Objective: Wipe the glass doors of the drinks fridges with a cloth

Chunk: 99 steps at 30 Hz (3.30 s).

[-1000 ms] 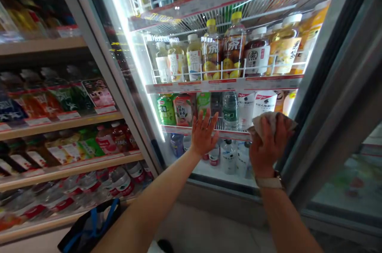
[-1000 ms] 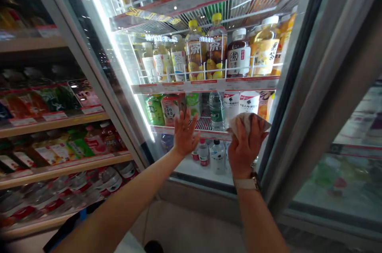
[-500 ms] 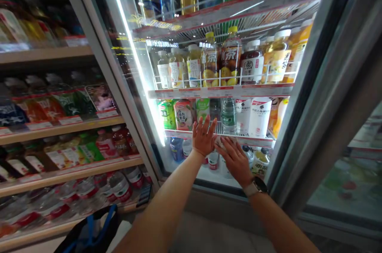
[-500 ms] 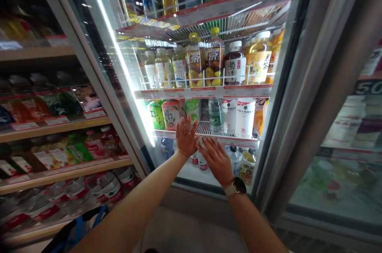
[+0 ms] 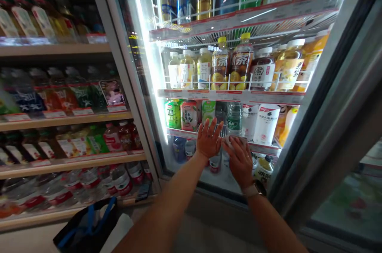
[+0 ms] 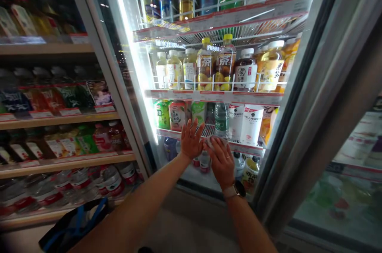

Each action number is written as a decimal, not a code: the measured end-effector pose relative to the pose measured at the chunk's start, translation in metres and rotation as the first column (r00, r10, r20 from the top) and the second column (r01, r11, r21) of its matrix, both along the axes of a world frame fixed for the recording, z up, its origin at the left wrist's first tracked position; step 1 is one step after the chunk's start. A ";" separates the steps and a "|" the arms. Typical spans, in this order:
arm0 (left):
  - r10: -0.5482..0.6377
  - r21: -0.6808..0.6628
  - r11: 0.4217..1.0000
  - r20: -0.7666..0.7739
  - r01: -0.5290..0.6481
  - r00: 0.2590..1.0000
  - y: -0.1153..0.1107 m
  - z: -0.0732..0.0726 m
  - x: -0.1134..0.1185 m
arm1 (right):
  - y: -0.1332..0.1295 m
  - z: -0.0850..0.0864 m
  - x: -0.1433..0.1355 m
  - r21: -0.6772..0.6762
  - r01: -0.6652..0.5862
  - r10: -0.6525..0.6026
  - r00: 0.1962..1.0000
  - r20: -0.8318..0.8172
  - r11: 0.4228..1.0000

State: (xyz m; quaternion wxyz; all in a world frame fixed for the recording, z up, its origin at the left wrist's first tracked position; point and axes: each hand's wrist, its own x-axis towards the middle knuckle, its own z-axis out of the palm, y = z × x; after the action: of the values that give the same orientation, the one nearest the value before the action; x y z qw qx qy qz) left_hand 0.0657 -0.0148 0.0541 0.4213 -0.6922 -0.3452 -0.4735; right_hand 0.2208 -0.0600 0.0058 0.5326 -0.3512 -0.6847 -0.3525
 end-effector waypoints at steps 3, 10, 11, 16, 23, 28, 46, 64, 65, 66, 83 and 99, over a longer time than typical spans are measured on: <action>-0.002 -0.005 1.000 -0.006 0.002 1.000 0.000 0.000 0.000 | -0.008 -0.017 0.002 -0.072 0.008 -0.001 0.995 0.096 0.997; 0.014 -0.041 0.999 -0.012 -0.014 1.000 0.003 -0.004 -0.001 | -0.015 0.025 0.024 -0.016 0.141 -0.141 0.990 -0.010 0.990; 0.018 -0.040 0.999 -0.013 -0.018 1.000 0.003 -0.004 -0.001 | -0.014 0.034 0.029 0.014 0.162 -0.159 0.981 -0.108 0.987; 0.020 -0.032 0.999 -0.014 -0.021 1.000 0.001 -0.001 0.000 | -0.005 0.055 0.038 0.083 0.175 -0.131 0.916 -0.378 0.981; 0.001 0.017 1.000 0.001 -0.001 1.000 0.001 0.001 0.001 | -0.010 0.002 0.002 -0.062 0.029 -0.034 0.996 -0.087 0.998; 0.004 0.007 1.000 -0.003 -0.004 1.000 0.003 -0.001 0.000 | -0.016 -0.025 0.000 -0.163 0.005 0.020 0.988 0.151 0.987; -0.016 -0.012 1.000 0.005 0.016 1.000 0.001 0.000 0.001 | -0.007 0.029 0.027 0.045 0.114 -0.086 0.907 -0.413 0.992; -0.035 0.001 0.999 0.010 0.035 0.999 0.002 0.000 0.001 | -0.012 0.024 0.033 0.007 0.157 -0.149 0.950 -0.275 0.988; -0.040 0.008 0.999 0.011 0.040 0.999 0.001 0.000 0.001 | -0.012 0.029 0.040 0.028 0.176 -0.156 0.927 -0.341 0.984; -0.046 0.015 0.999 0.012 0.046 0.999 0.001 0.001 0.002 | -0.012 0.032 0.046 0.048 0.193 -0.158 0.903 -0.399 0.980; -0.019 -0.029 0.999 0.005 0.019 1.000 0.006 -0.004 0.000 | -0.014 -0.002 -0.014 -0.169 -0.062 0.055 0.997 -0.046 0.984; -0.056 -0.013 0.998 0.016 0.056 0.998 0.002 0.001 0.002 | -0.011 0.032 0.043 0.004 0.206 -0.174 0.834 -0.524 0.978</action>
State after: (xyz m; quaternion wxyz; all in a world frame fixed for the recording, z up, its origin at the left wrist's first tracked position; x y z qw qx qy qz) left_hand 0.0674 -0.0132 0.0550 0.4004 -0.7006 -0.3321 -0.4883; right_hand 0.2636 -0.0712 0.0382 0.6706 -0.4835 -0.4656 -0.3158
